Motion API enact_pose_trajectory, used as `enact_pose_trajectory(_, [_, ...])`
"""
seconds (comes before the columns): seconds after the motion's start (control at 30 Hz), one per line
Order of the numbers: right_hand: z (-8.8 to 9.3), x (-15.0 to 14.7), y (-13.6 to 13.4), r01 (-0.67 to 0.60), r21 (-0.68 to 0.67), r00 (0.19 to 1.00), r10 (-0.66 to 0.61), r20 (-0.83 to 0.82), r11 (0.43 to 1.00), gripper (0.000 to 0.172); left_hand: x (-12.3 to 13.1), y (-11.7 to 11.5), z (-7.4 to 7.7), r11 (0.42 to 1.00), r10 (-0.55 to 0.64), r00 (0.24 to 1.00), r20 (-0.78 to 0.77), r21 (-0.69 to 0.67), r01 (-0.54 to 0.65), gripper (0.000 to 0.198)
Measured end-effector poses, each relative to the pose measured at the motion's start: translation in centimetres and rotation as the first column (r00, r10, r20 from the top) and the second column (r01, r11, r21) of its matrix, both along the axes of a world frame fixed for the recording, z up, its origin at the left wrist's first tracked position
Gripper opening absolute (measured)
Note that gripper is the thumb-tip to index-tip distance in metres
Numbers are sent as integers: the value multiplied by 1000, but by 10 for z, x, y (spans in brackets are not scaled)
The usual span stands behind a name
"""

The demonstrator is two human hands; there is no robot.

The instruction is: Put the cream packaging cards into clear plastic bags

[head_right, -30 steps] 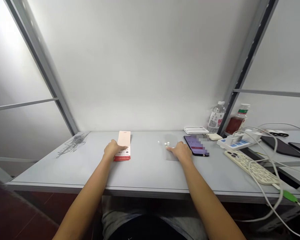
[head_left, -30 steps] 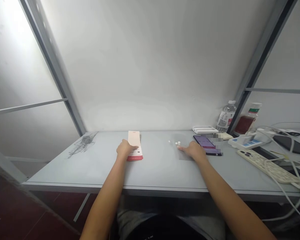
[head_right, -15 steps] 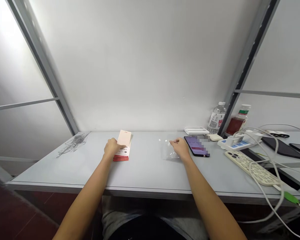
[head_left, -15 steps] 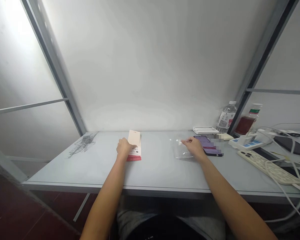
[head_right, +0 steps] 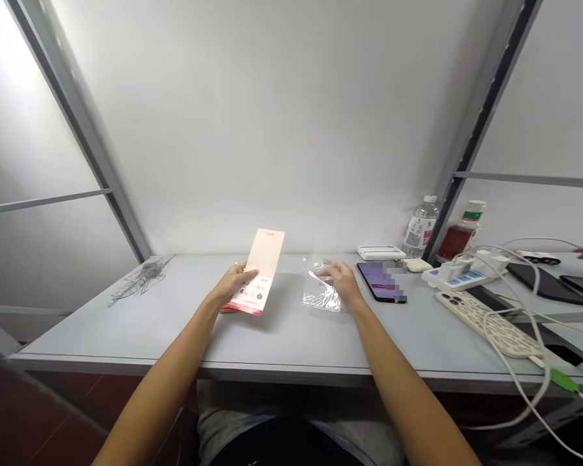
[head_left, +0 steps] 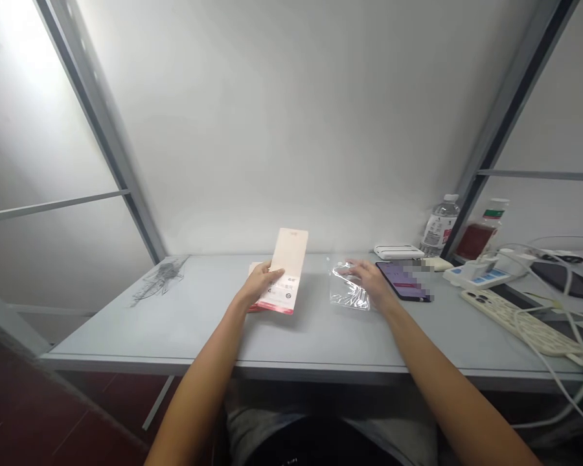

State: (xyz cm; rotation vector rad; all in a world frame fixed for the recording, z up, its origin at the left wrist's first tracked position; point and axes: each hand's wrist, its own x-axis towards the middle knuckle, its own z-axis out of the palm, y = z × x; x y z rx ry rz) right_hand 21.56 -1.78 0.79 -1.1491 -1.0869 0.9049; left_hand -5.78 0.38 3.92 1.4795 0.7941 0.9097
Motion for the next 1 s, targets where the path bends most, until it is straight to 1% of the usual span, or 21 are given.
enact_pose_trajectory(0.07, [-1, -7, -1, -29, -2, 999, 29, -23, 1000, 15, 9, -6, -2, 992, -114, 993, 7, -47, 114, 35])
enact_pose_trajectory(0.13, [-2, -14, -1, -52, 5, 998, 52, -38, 999, 17, 16, -10, -6, 978, -196, 980, -16, -78, 195, 33])
enact_pose_trajectory(0.2, [-3, -20, -2, -80, 4, 996, 80, -51, 997, 24, 21, -11, -10, 968, -240, 970, -35, -80, 236, 34])
enact_pose_trajectory(0.27, [-3, -23, -3, -122, 2, 991, 122, -61, 992, 36, 24, -11, -13, 970, -240, 969, -57, -62, 237, 38])
enact_pose_trajectory(0.37, [-1, -26, -5, -210, 17, 974, 211, -81, 978, 50, 25, -10, -16, 984, -177, 976, -126, -30, 174, 43])
enact_pose_trajectory(0.5, [2, -29, -10, -297, 26, 948, 298, -110, 955, 52, 26, -6, -18, 1000, -21, 982, -190, 11, 24, 47])
enact_pose_trajectory(0.57, [4, -30, -13, -336, 21, 934, 336, -126, 942, 53, 26, -5, -19, 999, 25, 981, -192, 39, -17, 48])
enact_pose_trajectory(0.73, [10, -31, -17, -397, 5, 897, 389, -211, 918, 54, 25, -3, -20, 991, 91, 967, -239, 121, -63, 48])
enact_pose_trajectory(0.83, [10, -32, -17, -434, -7, 877, 420, -234, 901, 54, 26, -4, -20, 984, 129, 957, -260, 155, -91, 49])
enact_pose_trajectory(1.0, [7, -33, -16, -509, -63, 845, 484, -228, 858, 54, 28, -7, -20, 980, 138, 965, -222, 175, -100, 47])
